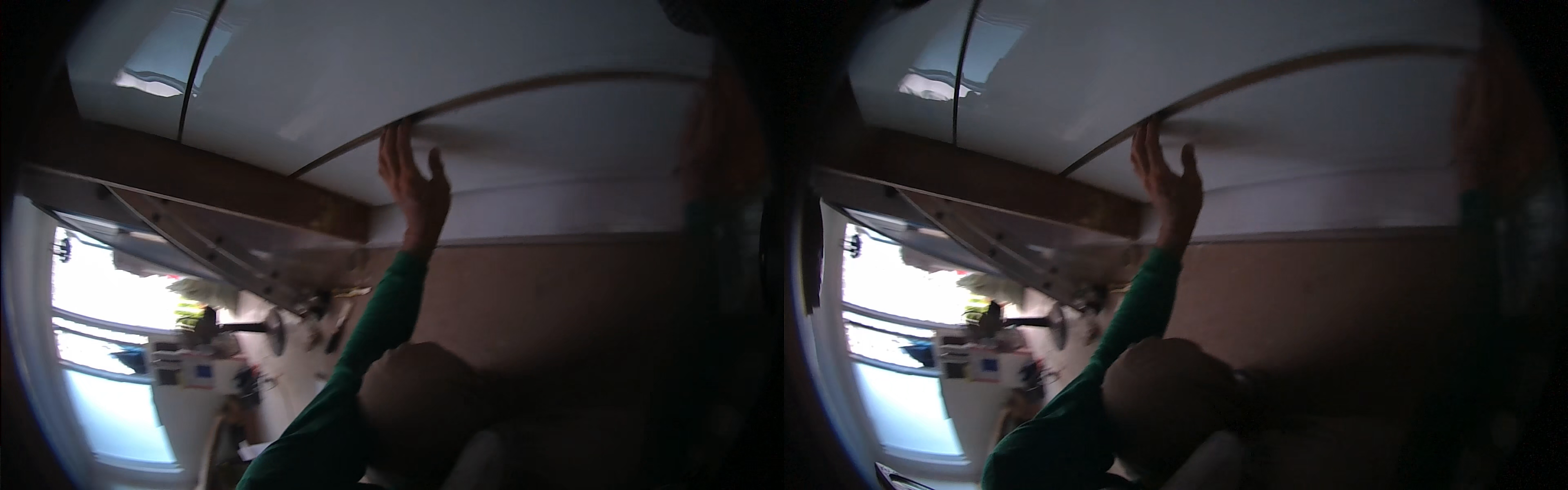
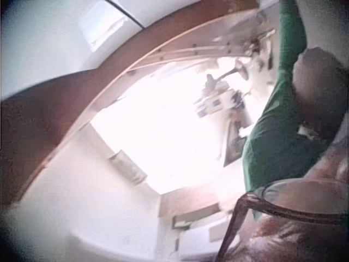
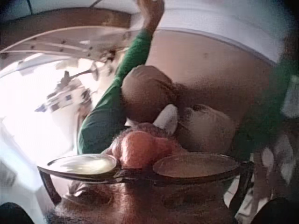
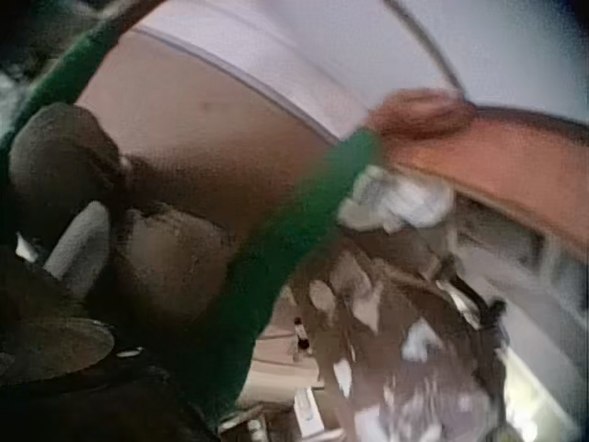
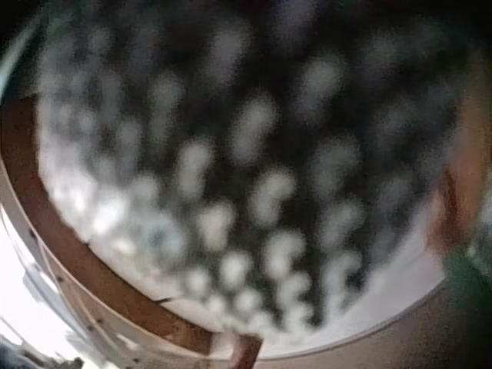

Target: The person slides drawers into a cabinet frame and pushes them in by hand.

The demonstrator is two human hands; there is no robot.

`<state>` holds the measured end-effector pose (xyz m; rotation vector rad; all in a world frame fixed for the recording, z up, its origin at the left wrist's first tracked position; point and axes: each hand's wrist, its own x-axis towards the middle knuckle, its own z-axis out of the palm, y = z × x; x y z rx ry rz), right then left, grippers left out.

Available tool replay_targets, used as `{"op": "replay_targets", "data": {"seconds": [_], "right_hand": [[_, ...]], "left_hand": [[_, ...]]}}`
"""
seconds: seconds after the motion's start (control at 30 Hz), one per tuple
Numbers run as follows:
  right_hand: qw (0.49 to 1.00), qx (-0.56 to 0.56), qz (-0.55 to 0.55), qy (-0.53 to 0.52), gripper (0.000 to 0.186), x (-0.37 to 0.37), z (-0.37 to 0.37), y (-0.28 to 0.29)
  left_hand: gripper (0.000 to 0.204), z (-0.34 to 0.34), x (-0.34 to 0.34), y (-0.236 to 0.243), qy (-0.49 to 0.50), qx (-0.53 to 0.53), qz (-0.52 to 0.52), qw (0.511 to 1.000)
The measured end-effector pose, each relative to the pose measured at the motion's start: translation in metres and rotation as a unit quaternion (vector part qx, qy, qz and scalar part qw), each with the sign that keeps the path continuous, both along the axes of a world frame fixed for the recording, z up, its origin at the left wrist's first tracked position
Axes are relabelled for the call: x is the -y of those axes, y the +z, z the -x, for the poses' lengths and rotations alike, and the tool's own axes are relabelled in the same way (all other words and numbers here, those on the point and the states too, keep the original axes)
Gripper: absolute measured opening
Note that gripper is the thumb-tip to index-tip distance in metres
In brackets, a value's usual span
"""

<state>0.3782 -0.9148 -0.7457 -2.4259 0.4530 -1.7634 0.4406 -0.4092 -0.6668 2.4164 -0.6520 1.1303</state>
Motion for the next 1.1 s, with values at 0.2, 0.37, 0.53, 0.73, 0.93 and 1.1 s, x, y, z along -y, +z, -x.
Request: {"op": "replay_targets", "data": {"seconds": [0.2,0.37,0.53,0.73,0.93,1.1], "right_hand": [[0.988,-0.094,-0.072,0.096,0.040,-0.068,0.032,0.046],[0.983,-0.154,-0.076,0.070,0.041,-0.089,0.074,0.092],[0.963,-0.241,-0.081,0.087,0.046,-0.101,0.089,0.132],[0.977,-0.117,-0.179,0.010,0.021,-0.134,0.088,0.199],[0.829,0.212,-0.346,0.384,0.019,-0.219,-0.011,0.306],[0.588,0.223,-0.477,0.614,0.042,-0.285,-0.009,0.377]], "left_hand": [[0.082,0.018,-0.025,0.016,-0.002,-0.065,0.005,0.998],[0.076,0.026,-0.021,0.032,-0.035,-0.111,0.017,0.993],[0.027,0.029,-0.045,0.075,-0.056,-0.063,0.129,0.988],[0.013,0.024,-0.033,0.221,-0.140,0.018,0.383,0.913],[0.024,-0.014,-0.011,0.333,-0.203,-0.060,0.781,0.588],[0.047,-0.021,-0.018,0.325,-0.375,-0.077,0.802,0.458]]}}
